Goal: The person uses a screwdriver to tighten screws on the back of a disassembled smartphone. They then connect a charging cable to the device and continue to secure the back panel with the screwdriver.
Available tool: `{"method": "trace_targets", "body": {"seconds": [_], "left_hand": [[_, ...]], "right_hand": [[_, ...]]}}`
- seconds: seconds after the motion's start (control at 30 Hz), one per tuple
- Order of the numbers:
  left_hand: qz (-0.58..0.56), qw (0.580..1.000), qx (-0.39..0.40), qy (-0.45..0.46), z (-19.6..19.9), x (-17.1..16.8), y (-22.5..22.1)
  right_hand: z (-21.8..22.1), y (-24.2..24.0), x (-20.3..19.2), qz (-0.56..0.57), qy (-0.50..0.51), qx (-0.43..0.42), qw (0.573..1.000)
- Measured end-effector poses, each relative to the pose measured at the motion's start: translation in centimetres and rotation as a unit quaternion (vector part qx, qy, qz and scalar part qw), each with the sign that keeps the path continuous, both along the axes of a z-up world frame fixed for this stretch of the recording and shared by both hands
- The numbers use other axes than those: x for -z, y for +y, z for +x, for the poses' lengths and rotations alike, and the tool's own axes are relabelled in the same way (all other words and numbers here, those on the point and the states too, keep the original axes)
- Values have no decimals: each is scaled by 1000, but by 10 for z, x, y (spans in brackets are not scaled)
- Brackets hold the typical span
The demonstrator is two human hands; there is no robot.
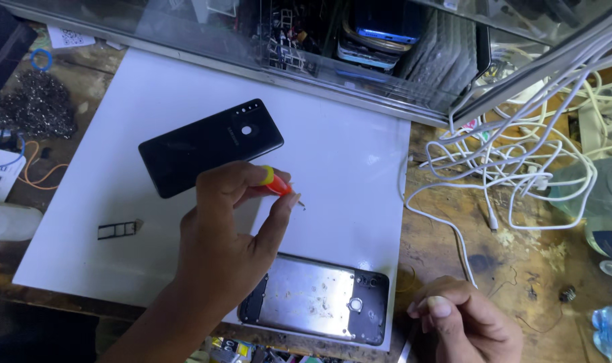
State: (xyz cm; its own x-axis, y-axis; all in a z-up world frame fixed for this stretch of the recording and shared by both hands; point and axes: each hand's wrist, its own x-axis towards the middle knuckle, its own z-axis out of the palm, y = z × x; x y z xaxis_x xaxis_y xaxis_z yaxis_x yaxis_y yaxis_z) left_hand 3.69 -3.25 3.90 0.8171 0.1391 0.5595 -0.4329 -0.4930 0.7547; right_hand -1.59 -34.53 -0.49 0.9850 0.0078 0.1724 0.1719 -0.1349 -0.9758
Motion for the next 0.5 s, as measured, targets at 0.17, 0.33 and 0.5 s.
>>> {"method": "trace_targets", "body": {"seconds": [0.17,0.33,0.5], "left_hand": [[-7,1000,-12,4,-4,-3,0],[-2,1000,-6,12,1,-2,-2],[3,1000,4,12,-4,-8,0]], "right_hand": [[11,-6,5,91,20,-57,994],[15,-9,13,166,55,-44,984],[11,-10,16,223,99,8,970]]}}
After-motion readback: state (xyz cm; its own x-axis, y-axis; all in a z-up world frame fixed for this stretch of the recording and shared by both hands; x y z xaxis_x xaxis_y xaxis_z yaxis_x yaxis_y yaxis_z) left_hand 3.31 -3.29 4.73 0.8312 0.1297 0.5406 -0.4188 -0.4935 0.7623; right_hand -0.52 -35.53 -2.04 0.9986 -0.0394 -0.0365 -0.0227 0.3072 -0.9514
